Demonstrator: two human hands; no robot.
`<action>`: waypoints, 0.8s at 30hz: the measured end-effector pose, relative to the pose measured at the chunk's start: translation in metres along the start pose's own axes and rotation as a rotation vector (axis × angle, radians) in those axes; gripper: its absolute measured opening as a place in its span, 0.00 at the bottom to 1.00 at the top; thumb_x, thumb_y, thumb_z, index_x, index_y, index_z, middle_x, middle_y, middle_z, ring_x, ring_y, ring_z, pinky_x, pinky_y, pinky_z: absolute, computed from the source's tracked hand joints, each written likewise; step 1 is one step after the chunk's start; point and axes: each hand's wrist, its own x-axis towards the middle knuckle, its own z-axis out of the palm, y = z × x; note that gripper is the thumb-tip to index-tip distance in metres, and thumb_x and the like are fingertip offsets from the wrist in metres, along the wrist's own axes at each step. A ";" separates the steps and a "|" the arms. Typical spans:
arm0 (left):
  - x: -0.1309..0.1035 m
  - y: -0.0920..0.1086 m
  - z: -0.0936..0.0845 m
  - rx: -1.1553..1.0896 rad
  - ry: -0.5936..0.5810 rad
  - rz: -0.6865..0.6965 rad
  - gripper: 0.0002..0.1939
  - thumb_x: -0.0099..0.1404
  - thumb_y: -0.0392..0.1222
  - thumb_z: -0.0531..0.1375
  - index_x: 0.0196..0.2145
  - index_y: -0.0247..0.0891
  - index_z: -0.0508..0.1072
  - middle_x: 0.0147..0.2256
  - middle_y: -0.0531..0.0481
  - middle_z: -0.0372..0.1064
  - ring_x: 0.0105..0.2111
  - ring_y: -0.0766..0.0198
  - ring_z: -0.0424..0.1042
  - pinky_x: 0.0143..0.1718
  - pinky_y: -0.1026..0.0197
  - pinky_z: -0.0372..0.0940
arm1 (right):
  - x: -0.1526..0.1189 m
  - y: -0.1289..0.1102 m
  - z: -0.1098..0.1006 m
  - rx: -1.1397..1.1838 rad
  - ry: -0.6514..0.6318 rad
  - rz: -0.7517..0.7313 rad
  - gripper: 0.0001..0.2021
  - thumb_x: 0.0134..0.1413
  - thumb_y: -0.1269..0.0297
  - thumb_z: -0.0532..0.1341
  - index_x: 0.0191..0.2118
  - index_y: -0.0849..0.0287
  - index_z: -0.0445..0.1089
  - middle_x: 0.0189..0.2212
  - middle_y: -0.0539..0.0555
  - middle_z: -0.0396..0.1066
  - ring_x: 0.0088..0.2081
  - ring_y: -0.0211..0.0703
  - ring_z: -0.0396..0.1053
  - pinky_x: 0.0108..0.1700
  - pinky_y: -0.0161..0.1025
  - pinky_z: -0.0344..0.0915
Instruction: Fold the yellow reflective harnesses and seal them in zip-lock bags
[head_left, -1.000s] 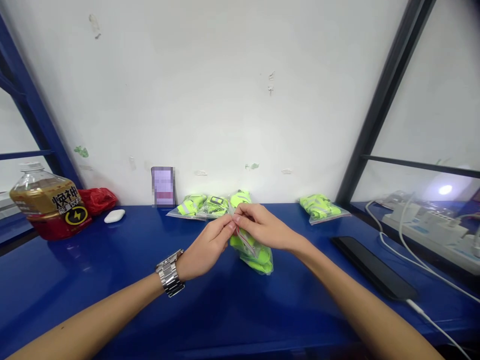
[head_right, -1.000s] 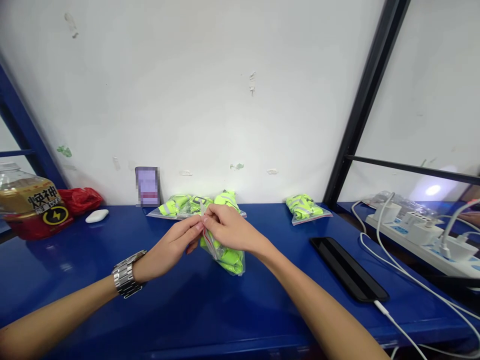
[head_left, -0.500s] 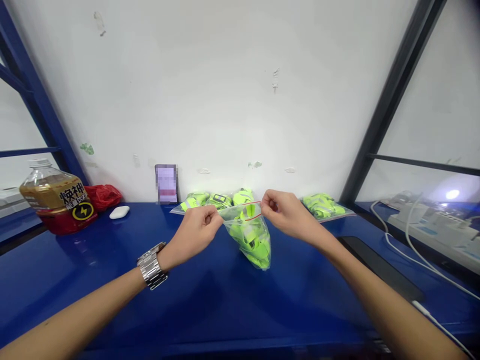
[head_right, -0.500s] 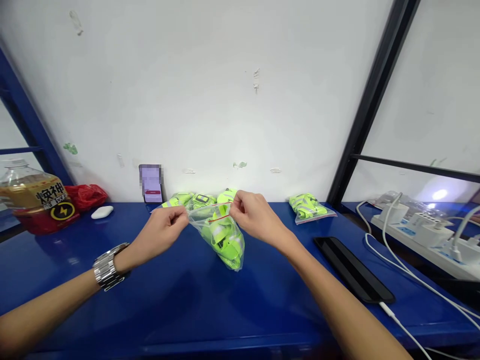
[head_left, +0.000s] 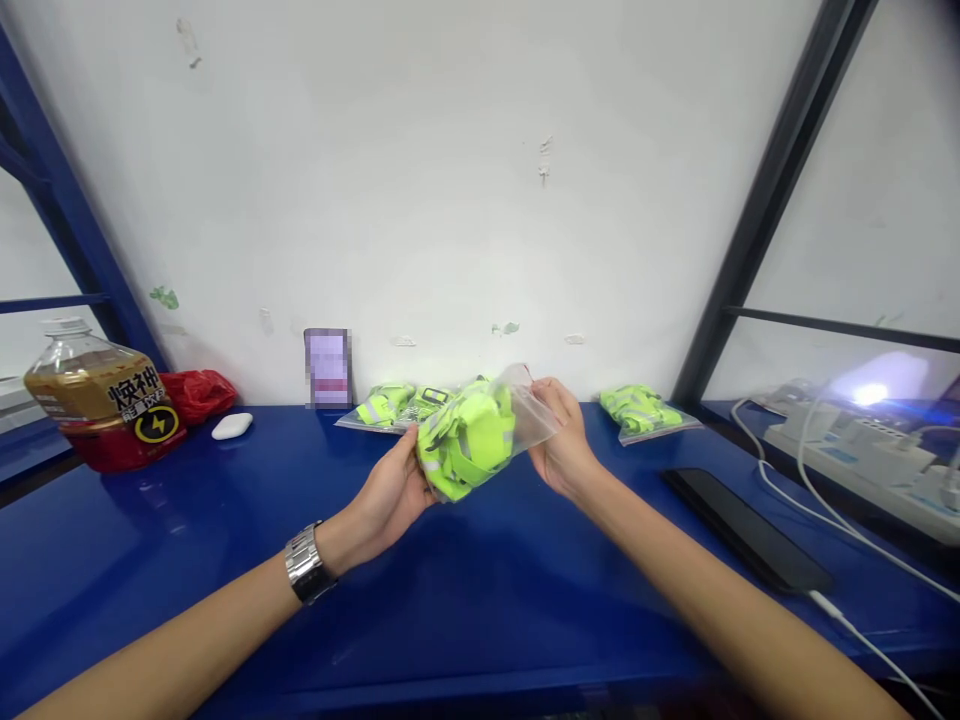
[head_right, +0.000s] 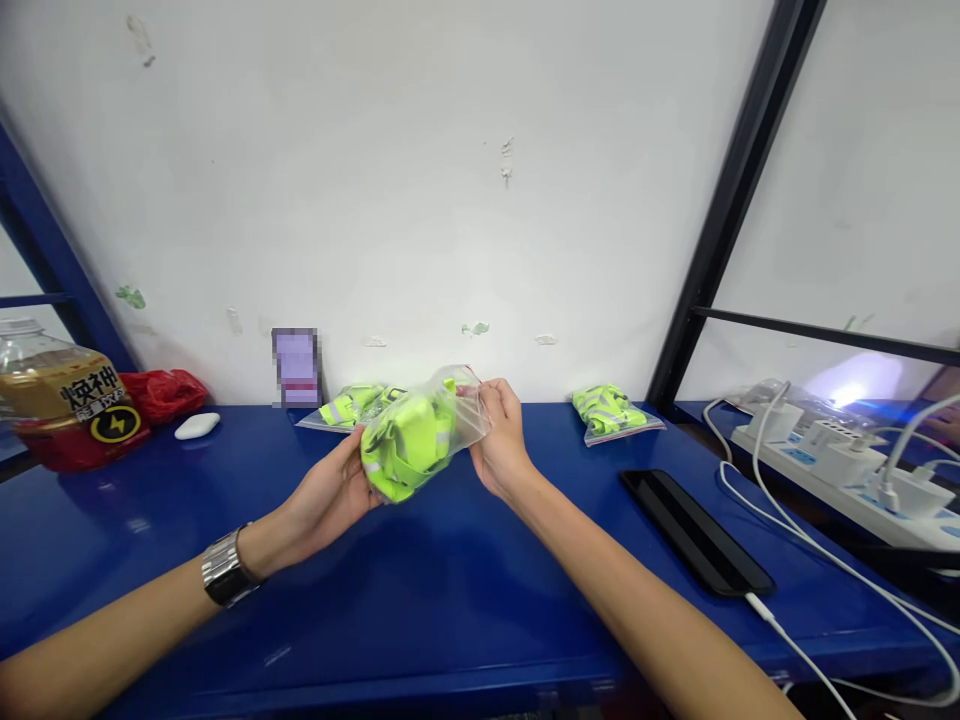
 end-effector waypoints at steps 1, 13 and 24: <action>0.000 0.002 0.000 -0.018 0.042 0.019 0.27 0.69 0.60 0.45 0.54 0.40 0.64 0.48 0.41 0.72 0.42 0.56 0.74 0.40 0.55 0.70 | 0.001 0.006 -0.006 -0.012 0.001 0.038 0.16 0.45 0.55 0.63 0.28 0.55 0.54 0.23 0.44 0.63 0.24 0.33 0.61 0.26 0.31 0.59; 0.010 0.007 -0.017 -0.032 0.299 0.193 0.20 0.55 0.56 0.65 0.29 0.34 0.73 0.27 0.49 0.73 0.25 0.64 0.70 0.24 0.64 0.65 | -0.009 0.015 -0.036 -0.313 -0.506 0.329 0.23 0.48 0.47 0.65 0.44 0.59 0.72 0.43 0.59 0.72 0.43 0.50 0.71 0.39 0.44 0.72; 0.010 0.003 -0.023 0.289 0.349 0.374 0.27 0.57 0.62 0.60 0.19 0.36 0.59 0.19 0.56 0.55 0.20 0.71 0.53 0.21 0.67 0.52 | -0.014 0.027 -0.022 -0.106 -0.423 0.394 0.19 0.39 0.56 0.71 0.37 0.62 0.73 0.37 0.57 0.75 0.38 0.48 0.73 0.45 0.45 0.68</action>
